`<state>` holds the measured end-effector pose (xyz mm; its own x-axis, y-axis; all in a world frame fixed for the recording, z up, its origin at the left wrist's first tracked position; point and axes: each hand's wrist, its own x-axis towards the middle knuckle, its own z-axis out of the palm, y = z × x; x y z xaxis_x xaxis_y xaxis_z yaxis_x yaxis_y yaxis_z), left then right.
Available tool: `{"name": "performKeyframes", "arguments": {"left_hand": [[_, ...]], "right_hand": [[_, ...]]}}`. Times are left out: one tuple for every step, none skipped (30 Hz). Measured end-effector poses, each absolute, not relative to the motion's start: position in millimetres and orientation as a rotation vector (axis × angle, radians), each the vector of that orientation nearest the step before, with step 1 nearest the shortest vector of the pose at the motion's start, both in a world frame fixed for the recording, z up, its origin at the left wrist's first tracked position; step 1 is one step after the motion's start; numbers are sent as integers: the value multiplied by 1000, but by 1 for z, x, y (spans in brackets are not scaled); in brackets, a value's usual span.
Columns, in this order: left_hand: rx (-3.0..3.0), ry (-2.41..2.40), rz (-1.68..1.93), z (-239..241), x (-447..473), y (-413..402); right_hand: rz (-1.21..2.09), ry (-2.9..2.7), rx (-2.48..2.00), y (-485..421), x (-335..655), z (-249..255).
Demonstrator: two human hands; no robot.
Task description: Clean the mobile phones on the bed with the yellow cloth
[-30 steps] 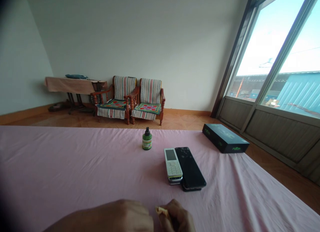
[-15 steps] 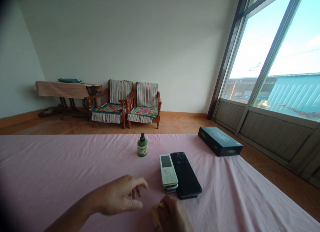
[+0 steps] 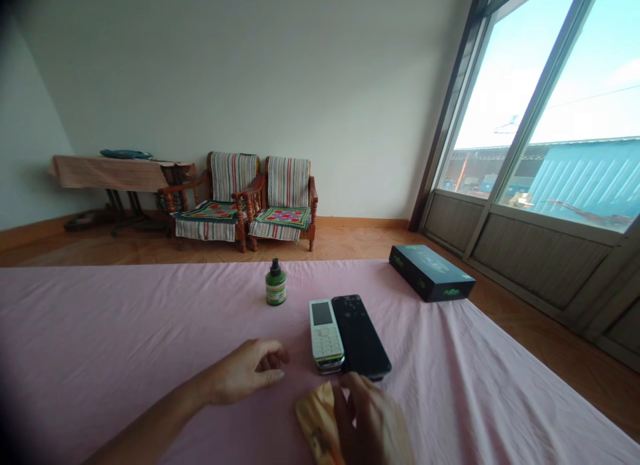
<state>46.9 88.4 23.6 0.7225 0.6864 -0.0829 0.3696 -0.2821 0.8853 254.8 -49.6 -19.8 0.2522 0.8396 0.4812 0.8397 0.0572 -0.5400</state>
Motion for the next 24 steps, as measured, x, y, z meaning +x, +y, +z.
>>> {"name": "performKeyframes", "arguments": {"left_hand": [[1857,805,411,22,51,88],[1806,791,434,21,55,86],[1752,777,458,20,61,85],[1697,763,478,19,67,82],[1642,751,502,19,74,79],[1592,740,526,18,81,77],[1547,732,552,18,87,74],[1505,731,584,18,93,72],[1467,736,612,18,97,70],[1432,746,636,18,101,69],[1399,758,658,17,104,68],[1369,771,674,17,107,68],[1340,783,687,16,108,69],[1314,793,698,15,109,69],[1291,801,708,15,109,70],[1269,807,715,14,110,71],[1249,812,718,13,110,72],[1229,816,717,13,110,72],[1209,816,712,13,111,73],[1190,814,706,12,111,73],[1172,809,698,12,111,73],[1154,803,690,12,111,73],[1139,798,685,12,111,73],[1127,795,680,12,110,73]], "right_hand": [[-6,-1582,-1740,-48,259,-10],[-35,-1574,-1721,-45,262,-1],[-72,-1558,-1702,-40,264,6],[-138,-1531,-1684,-34,266,11],[-197,-1527,-1670,-28,266,14],[-235,-1539,-1666,-23,266,15],[-253,-1568,-1667,-18,264,15],[-251,-1611,-1667,-14,262,15],[-239,-1652,-1666,-11,260,13],[-231,-1683,-1657,-9,257,11],[-230,-1699,-1643,-8,254,9],[-237,-1699,-1628,-9,252,6],[-249,-1688,-1613,-9,250,3],[-259,-1673,-1602,-10,249,0],[-263,-1662,-1593,-10,248,-4],[-263,-1658,-1585,-10,248,-7],[-260,-1655,-1578,-11,248,-10],[-258,-1651,-1573,-11,249,-13],[-254,-1647,-1571,-11,249,-15],[-253,-1641,-1572,-11,250,-17],[-256,-1635,-1575,-12,251,-18],[-260,-1631,-1579,-13,251,-19],[-267,-1630,-1584,-13,252,-20],[-277,-1627,-1588,-14,252,-20]]}}
